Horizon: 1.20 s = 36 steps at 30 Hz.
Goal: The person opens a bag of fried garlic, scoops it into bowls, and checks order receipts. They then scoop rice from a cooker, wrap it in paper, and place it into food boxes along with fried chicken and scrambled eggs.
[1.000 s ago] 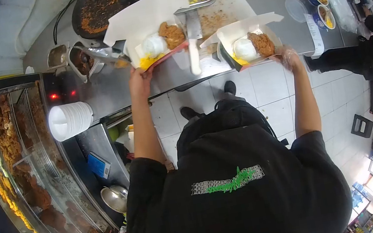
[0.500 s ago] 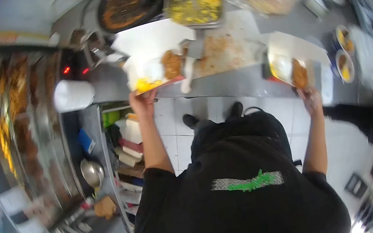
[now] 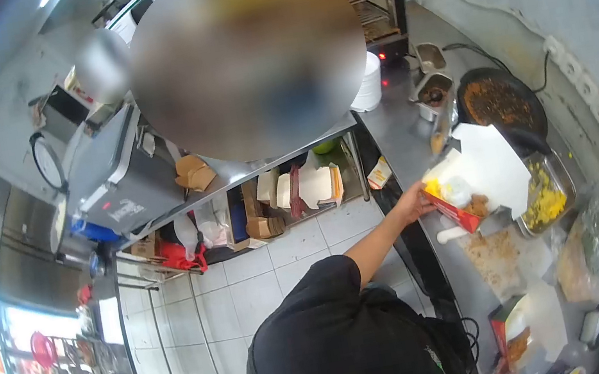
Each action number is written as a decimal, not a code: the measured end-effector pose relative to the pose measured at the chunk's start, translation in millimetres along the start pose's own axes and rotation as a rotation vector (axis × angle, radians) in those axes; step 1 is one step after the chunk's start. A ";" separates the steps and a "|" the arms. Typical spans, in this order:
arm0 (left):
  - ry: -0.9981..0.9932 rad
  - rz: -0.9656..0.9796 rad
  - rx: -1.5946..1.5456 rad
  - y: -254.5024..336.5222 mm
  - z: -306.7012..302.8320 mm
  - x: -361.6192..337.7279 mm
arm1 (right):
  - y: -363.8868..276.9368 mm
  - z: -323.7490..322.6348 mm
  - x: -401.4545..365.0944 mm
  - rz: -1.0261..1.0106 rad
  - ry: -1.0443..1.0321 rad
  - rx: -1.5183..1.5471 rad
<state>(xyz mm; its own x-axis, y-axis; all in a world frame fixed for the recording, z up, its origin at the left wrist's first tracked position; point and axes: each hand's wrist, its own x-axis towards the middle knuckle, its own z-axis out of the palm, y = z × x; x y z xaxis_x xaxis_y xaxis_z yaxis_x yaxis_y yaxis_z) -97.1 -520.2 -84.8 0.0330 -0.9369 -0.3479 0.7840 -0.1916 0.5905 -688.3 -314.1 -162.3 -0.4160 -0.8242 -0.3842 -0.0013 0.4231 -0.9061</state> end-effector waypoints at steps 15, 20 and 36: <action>-0.167 -0.222 0.029 -99.0 88.7 -50.3 | -75.5 106.5 35.7 -0.133 -0.129 -0.112; -0.098 -0.275 0.079 -148.8 98.5 -64.5 | -88.8 124.6 37.0 -0.165 -0.174 -0.117; -0.075 0.357 1.492 -152.6 98.4 -70.6 | -72.2 77.8 31.0 -0.123 -0.103 -0.173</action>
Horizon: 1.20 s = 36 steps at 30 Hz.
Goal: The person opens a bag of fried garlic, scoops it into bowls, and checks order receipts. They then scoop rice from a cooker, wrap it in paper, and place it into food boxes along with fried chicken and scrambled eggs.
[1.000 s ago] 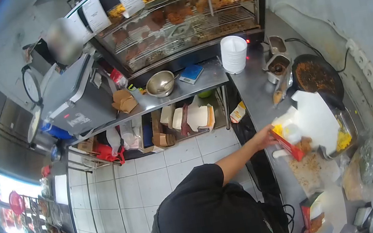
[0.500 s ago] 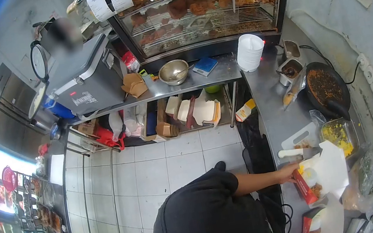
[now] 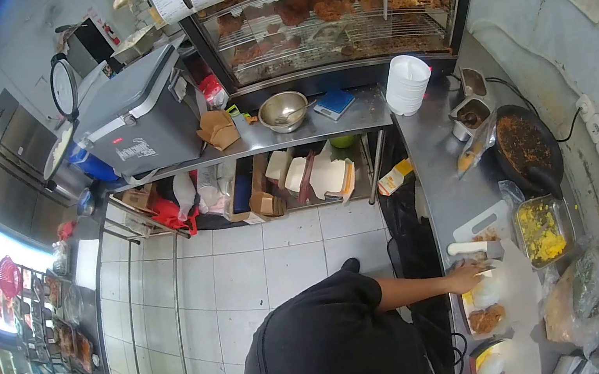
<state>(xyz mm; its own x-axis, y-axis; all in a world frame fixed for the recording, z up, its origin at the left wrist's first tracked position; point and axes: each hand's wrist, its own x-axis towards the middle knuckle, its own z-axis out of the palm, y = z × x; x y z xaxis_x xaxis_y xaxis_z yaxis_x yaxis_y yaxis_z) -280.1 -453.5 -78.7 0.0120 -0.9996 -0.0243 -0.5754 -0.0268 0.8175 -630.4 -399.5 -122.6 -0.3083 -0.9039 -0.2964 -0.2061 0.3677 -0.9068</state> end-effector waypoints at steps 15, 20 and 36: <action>0.232 0.080 -0.485 27.1 -27.9 18.4 | 22.6 -32.5 -20.9 0.050 0.095 0.004; 0.086 -0.035 -0.237 47.0 -43.7 33.4 | 23.7 -40.0 -27.7 0.050 0.119 0.008; -0.243 -0.103 -0.430 -14.5 -47.4 34.3 | 17.4 -58.3 -124.1 -0.171 0.291 -0.861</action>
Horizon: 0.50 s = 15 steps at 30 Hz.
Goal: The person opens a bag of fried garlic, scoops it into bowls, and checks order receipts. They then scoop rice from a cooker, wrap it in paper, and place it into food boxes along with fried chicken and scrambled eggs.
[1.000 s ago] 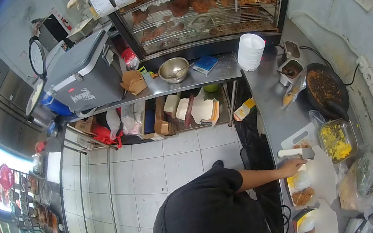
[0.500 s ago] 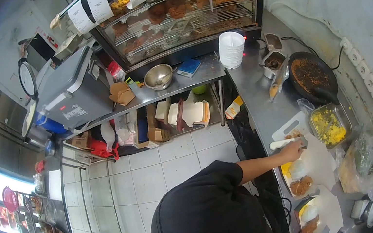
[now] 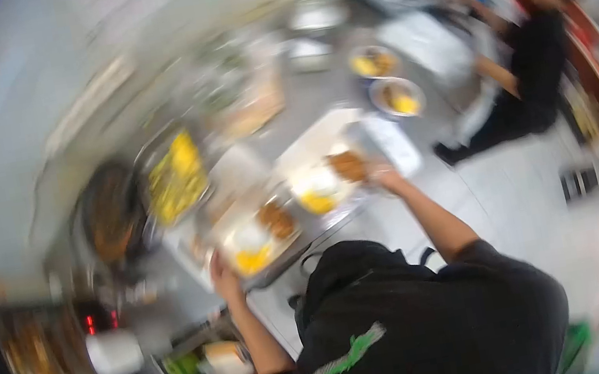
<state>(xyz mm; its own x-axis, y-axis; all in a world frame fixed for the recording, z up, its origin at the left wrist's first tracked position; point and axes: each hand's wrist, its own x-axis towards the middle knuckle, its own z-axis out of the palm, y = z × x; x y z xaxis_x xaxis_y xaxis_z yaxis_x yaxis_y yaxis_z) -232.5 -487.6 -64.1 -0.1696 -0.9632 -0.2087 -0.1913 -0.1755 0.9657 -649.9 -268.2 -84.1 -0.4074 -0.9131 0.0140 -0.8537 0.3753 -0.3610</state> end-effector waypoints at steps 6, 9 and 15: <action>-0.071 -0.006 -0.319 -6.2 29.4 -16.9 | 5.1 30.9 2.9 0.220 0.109 0.209; -0.085 0.039 -0.354 -10.6 34.1 -9.2 | 14.9 47.8 -2.8 0.064 0.409 0.146; -0.169 0.174 -0.395 -11.4 52.6 -16.7 | -12.5 15.4 -15.3 0.553 0.286 1.221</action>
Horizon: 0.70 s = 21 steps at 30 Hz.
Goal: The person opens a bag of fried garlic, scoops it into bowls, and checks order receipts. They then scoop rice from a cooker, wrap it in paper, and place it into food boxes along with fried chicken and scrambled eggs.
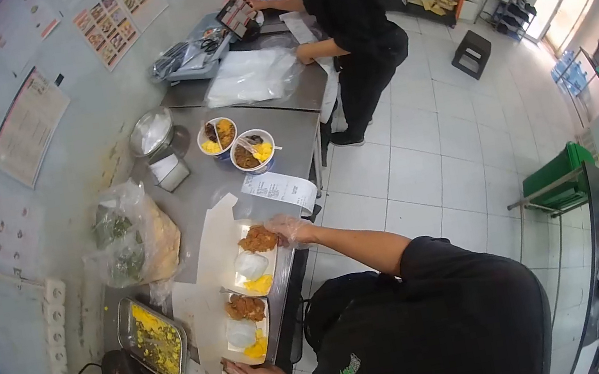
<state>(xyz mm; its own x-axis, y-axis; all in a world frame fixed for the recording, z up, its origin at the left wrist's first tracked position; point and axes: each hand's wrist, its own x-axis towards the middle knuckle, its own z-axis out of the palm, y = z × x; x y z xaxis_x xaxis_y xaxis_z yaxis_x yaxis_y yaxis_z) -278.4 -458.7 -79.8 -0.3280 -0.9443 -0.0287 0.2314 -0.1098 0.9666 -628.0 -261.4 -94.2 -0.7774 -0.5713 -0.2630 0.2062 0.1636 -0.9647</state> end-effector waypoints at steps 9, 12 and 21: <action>0.092 -0.161 -0.028 4.8 34.6 -10.6 | -11.6 -1.2 -6.4 0.006 0.026 0.053; 0.072 -0.120 -0.037 2.5 29.9 -8.9 | -11.6 -1.4 -5.2 0.018 -0.002 0.058; 0.236 -0.023 0.251 20.7 13.8 -41.8 | -17.4 -37.1 -104.4 -0.216 0.150 -0.210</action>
<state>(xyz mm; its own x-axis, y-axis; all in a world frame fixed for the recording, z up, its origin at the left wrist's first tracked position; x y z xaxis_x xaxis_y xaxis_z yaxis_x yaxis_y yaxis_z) -272.5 -417.2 -55.1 -0.1028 -0.9914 -0.0813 -0.0156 -0.0801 0.9967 -572.4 -174.8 -49.6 -0.8719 -0.4885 -0.0337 -0.0875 0.2232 -0.9708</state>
